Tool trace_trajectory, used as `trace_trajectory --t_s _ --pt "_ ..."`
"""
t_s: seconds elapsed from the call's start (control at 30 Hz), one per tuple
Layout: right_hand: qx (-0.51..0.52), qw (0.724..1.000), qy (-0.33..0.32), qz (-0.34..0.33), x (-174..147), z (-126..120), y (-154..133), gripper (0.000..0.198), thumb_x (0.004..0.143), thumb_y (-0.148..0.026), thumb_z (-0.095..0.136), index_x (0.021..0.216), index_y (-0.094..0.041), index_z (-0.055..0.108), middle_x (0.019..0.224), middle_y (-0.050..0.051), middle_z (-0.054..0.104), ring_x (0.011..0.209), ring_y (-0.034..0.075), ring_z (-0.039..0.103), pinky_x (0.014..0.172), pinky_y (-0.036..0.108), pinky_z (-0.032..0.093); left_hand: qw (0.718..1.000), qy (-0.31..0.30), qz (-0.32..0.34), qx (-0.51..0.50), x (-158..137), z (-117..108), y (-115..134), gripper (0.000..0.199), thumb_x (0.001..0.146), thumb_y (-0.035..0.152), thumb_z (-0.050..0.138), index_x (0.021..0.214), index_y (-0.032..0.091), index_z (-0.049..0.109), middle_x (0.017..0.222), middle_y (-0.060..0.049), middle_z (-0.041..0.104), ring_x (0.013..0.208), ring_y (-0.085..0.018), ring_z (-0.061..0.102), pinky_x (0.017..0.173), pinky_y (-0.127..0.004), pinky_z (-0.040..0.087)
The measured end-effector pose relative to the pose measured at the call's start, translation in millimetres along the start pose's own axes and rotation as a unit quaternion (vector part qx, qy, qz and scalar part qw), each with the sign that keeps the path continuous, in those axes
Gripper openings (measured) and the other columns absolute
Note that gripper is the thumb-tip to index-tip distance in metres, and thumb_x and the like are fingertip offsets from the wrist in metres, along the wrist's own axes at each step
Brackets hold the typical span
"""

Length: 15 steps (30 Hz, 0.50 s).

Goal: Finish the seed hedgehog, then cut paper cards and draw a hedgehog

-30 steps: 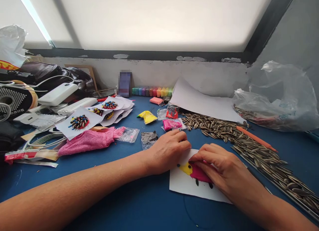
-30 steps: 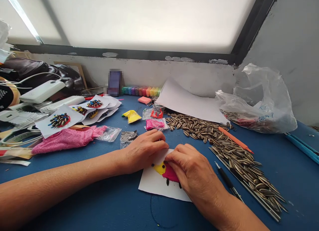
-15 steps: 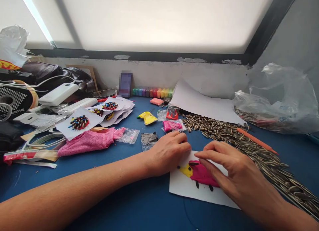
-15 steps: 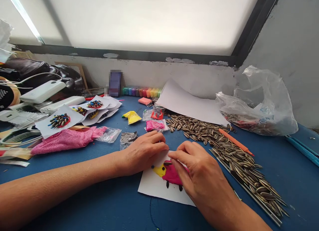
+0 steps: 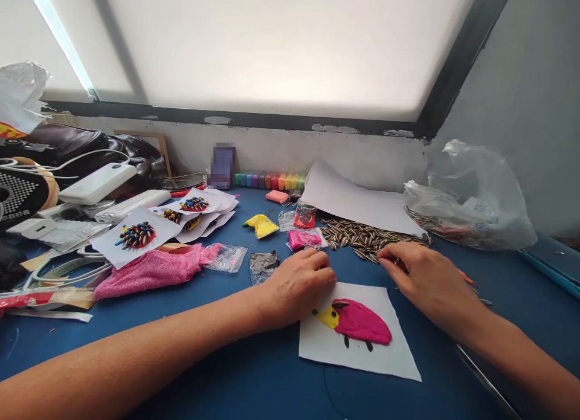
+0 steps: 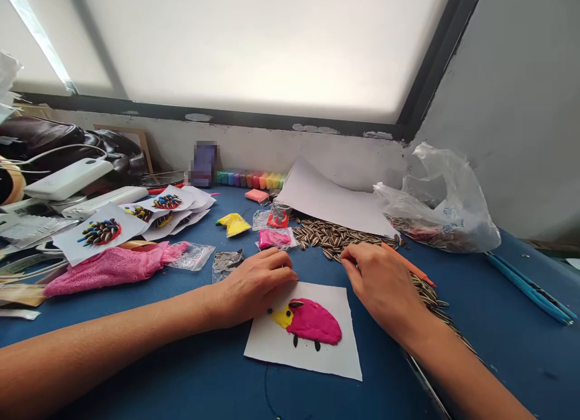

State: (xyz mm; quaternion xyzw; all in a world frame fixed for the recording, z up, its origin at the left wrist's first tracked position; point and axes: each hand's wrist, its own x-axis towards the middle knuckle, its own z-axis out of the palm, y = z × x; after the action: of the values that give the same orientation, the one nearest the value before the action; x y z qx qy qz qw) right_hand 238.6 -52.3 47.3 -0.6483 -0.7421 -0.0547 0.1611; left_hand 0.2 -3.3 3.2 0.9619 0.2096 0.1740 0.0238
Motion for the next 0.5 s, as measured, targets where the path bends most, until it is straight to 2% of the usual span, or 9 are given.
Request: trace_trajectory --t_s 0.13,0.33,0.5 --pt "-0.007 0.999 -0.046 -0.021 16.6 3.1 -8.0 0.024 0.089 -0.024 0.051 0.086 -0.023 0.075 0.089 0.004 0.077 0.083 0.021 0.070 0.073 0.032 0.051 1.000 -0.003 -0.001 0.003 0.7 -0.7 -0.2 0.015 0.089 0.007 0.052 0.092 0.017 0.062 0.097 -0.007 0.061 0.083 -0.019 0.052 0.077 -0.031 0.045" --pt "-0.039 0.995 -0.087 -0.011 36.6 11.3 -20.3 0.019 0.084 -0.016 0.056 0.077 -0.018 0.074 0.084 0.011 0.073 0.082 0.026 0.067 0.071 0.035 0.047 1.000 0.010 0.005 0.008 -0.4 -1.4 0.6 0.016 0.087 0.005 0.052 0.091 0.016 0.062 0.098 -0.008 0.061 0.084 -0.019 0.053 0.077 -0.031 0.045" --pt "0.025 0.992 -0.119 -0.018 38.7 1.5 -23.0 0.024 0.085 -0.016 0.052 0.076 -0.021 0.074 0.079 0.006 0.075 0.076 0.021 0.067 0.067 0.031 0.047 1.000 0.014 0.008 0.007 -0.6 -0.7 0.5 0.015 0.085 0.005 0.054 0.091 0.017 0.062 0.097 -0.008 0.061 0.083 -0.019 0.053 0.077 -0.030 0.046"
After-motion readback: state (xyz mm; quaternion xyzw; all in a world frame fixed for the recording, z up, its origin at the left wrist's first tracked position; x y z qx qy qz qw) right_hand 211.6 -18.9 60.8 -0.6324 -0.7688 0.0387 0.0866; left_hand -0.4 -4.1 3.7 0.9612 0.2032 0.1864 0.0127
